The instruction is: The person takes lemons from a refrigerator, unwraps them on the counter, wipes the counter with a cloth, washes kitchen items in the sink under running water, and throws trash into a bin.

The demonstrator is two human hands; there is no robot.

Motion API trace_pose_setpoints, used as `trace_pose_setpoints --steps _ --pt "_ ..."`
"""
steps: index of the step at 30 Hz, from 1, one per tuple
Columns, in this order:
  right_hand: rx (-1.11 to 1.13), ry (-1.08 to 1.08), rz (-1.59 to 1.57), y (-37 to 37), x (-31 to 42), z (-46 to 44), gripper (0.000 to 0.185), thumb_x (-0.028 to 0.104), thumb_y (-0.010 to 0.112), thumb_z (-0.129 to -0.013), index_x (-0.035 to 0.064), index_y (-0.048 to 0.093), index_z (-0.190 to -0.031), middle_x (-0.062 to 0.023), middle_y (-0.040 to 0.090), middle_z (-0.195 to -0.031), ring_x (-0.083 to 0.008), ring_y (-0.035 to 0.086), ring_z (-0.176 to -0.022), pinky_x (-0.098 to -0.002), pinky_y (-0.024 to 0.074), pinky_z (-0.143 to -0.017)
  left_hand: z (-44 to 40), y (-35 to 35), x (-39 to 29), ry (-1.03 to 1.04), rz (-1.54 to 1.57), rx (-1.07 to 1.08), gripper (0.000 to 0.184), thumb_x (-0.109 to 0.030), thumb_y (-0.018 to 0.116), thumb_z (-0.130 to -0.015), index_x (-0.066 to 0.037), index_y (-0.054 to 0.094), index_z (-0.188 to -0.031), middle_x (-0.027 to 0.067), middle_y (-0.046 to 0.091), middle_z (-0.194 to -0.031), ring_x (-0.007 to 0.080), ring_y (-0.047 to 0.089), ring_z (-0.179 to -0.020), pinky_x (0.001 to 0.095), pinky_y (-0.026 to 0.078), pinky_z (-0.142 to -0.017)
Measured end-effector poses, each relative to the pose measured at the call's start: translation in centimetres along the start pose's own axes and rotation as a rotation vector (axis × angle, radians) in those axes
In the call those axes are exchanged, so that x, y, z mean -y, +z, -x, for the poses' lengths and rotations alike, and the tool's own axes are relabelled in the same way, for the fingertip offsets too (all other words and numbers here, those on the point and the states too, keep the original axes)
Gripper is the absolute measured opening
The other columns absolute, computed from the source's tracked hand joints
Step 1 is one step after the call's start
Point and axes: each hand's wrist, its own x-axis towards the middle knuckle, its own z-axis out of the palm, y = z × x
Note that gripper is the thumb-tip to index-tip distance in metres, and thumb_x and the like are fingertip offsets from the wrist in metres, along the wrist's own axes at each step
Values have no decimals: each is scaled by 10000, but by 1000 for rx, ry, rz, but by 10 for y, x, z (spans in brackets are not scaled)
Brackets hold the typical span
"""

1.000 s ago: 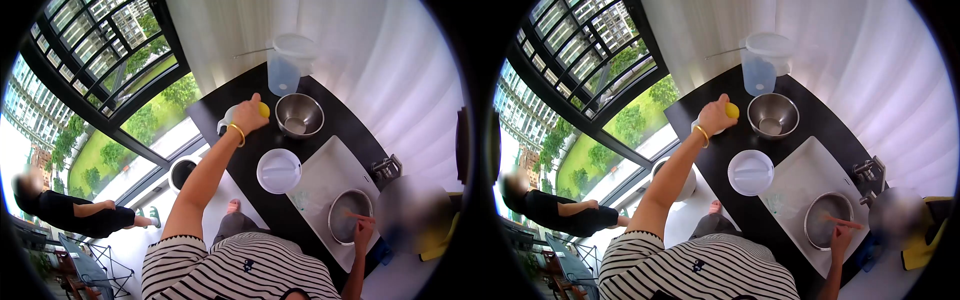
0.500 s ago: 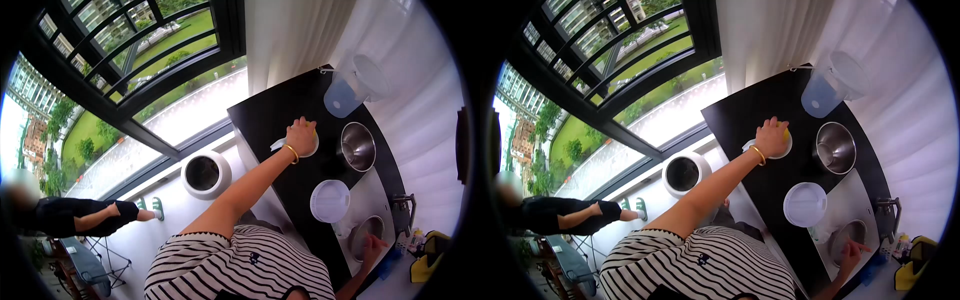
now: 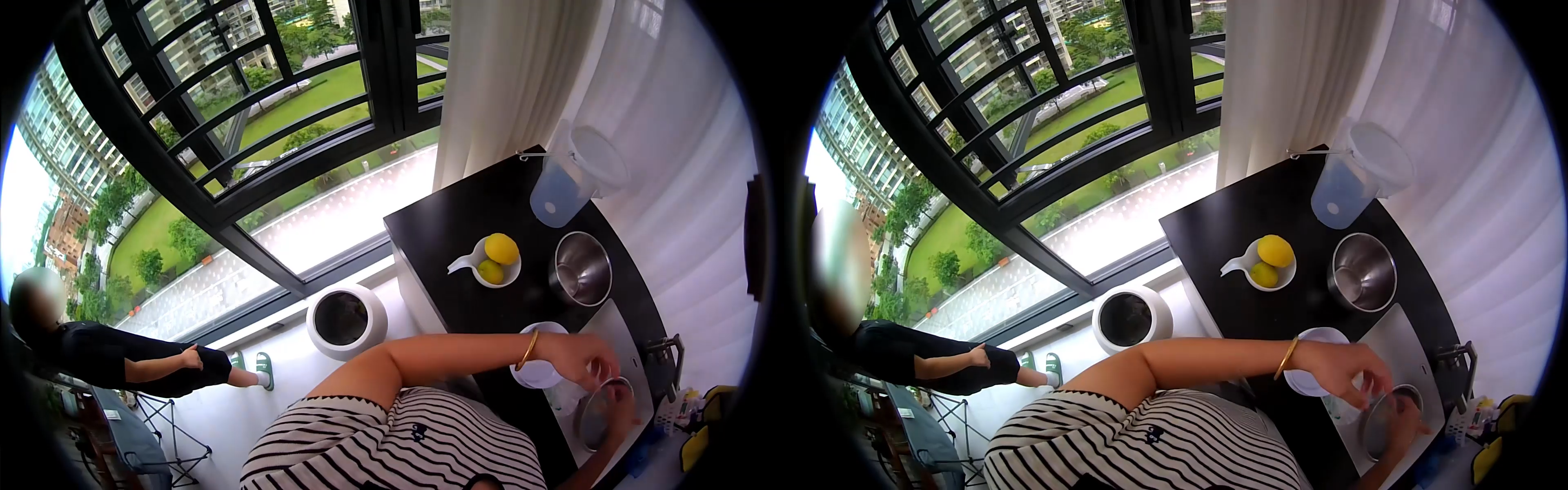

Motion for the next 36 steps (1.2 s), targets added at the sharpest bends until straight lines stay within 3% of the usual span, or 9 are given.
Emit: trace_pose_setpoints --steps 2,4,5,7,10,17,31,34,36 --pt "-2 -30 176 9 -13 -9 245 211 566 -837 5 607 -963 -138 628 -755 -267 602 -676 -379 454 -643 -7 41 25 -4 366 91 321 -165 636 -711 -70 582 -1013 104 627 -790 272 608 -746 384 474 -689" --pt "-71 -157 455 18 -31 -17 249 203 548 -849 -4 609 -973 -146 612 -730 -279 585 -643 -361 449 -632 3 62 49 1 -1355 520 280 -159 599 -716 -80 600 -985 96 622 -738 288 607 -720 395 473 -660" --pt "-35 -174 473 20 -27 -17 249 203 548 -849 -4 609 -973 -146 612 -730 -279 585 -643 -361 449 -632 13 66 42 -23 -1331 491 280 -159 599 -716 -80 600 -985 96 622 -738 288 607 -720 395 473 -660" --pt "-37 -244 229 29 -16 -18 243 192 550 -851 -13 611 -968 -158 594 -713 -262 577 -632 -358 446 -619 49 65 27 -112 -625 74 232 -166 584 -715 -81 619 -929 96 625 -739 310 605 -713 409 472 -646" --pt "-16 -241 163 40 -11 -30 222 156 551 -857 -26 611 -971 -160 601 -725 -234 581 -615 -339 451 -579 96 53 21 -236 -905 -95 131 -168 583 -725 -54 600 -786 93 593 -699 307 601 -658 405 483 -613" --pt "-302 -527 -13 44 34 -79 163 62 558 -857 -29 623 -976 -136 642 -812 -204 626 -647 -286 491 -560 153 38 7 -311 -760 -612 77 -114 589 -687 -56 614 -730 93 603 -692 307 595 -658 396 480 -592" --pt "-389 -404 -4 12 78 -20 146 20 556 -834 -14 621 -960 -130 611 -799 -204 593 -626 -291 463 -542 135 -45 -46 -150 -1053 -595 178 -94 666 -684 -62 622 -853 73 567 -1015 268 504 -1049 386 434 -807" --pt "-513 -449 -10 16 102 -18 156 14 558 -827 -17 610 -971 -126 599 -785 -212 581 -633 -313 451 -542 143 -68 -43 -99 -1072 -659 194 -97 664 -690 -63 617 -875 65 572 -1010 258 523 -1010 376 438 -787" --pt "-486 -439 18 21 121 -21 159 7 559 -820 -19 605 -970 -125 592 -774 -219 575 -631 -319 445 -541 160 -90 -47 -548 -1118 -372 180 -132 631 -719 -83 619 -891 49 601 -948 243 562 -943 367 446 -769"
